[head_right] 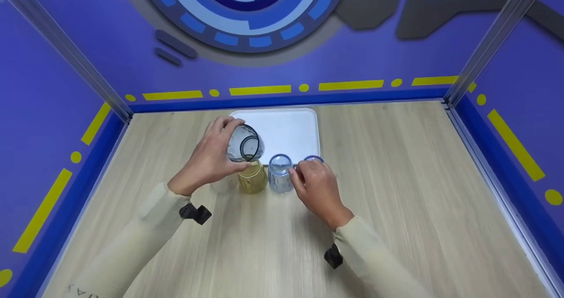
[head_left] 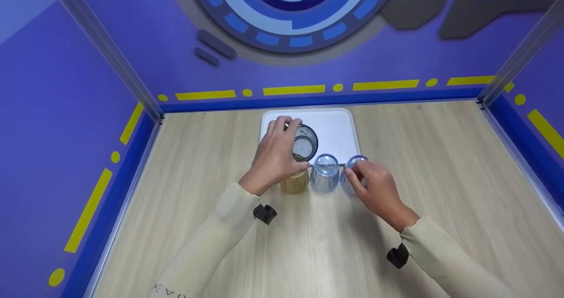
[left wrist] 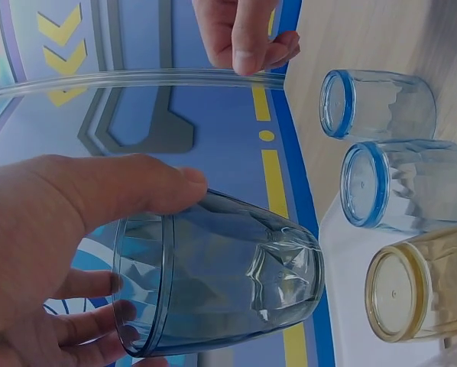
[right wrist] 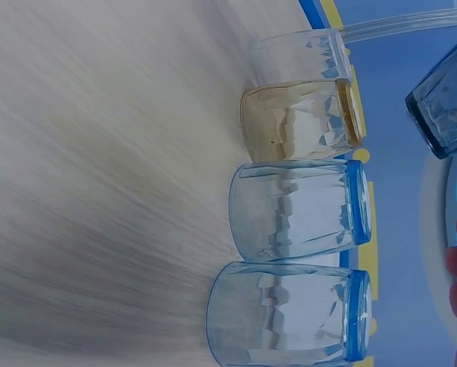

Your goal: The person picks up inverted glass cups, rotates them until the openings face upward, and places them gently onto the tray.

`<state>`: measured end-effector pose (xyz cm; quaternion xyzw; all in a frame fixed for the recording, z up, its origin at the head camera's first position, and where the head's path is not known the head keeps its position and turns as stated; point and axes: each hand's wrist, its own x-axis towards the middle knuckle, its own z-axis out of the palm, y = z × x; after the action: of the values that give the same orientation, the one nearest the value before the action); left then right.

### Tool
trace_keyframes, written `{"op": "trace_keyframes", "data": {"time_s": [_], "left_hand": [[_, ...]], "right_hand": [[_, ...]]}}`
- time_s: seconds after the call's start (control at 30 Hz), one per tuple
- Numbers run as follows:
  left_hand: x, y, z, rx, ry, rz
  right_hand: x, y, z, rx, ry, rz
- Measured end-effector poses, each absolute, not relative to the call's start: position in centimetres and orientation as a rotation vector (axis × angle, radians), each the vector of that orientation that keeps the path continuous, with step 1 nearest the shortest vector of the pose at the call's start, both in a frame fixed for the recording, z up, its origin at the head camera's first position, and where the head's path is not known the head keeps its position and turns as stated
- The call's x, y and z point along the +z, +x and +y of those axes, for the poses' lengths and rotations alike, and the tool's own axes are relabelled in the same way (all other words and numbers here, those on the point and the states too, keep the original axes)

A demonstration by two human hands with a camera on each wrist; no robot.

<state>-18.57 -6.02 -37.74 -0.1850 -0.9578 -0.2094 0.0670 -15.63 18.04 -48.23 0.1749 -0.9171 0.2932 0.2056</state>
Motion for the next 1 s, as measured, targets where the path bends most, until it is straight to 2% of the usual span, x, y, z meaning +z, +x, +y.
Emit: {"op": "trace_keyframes", "data": {"time_s": [1.0], "left_hand": [[-37.2,-20.3,-7.7,-0.626,-0.461,-2.929]], "right_hand": [[-49.5,-15.6,18.2,0.842,0.452,-2.59]]}}
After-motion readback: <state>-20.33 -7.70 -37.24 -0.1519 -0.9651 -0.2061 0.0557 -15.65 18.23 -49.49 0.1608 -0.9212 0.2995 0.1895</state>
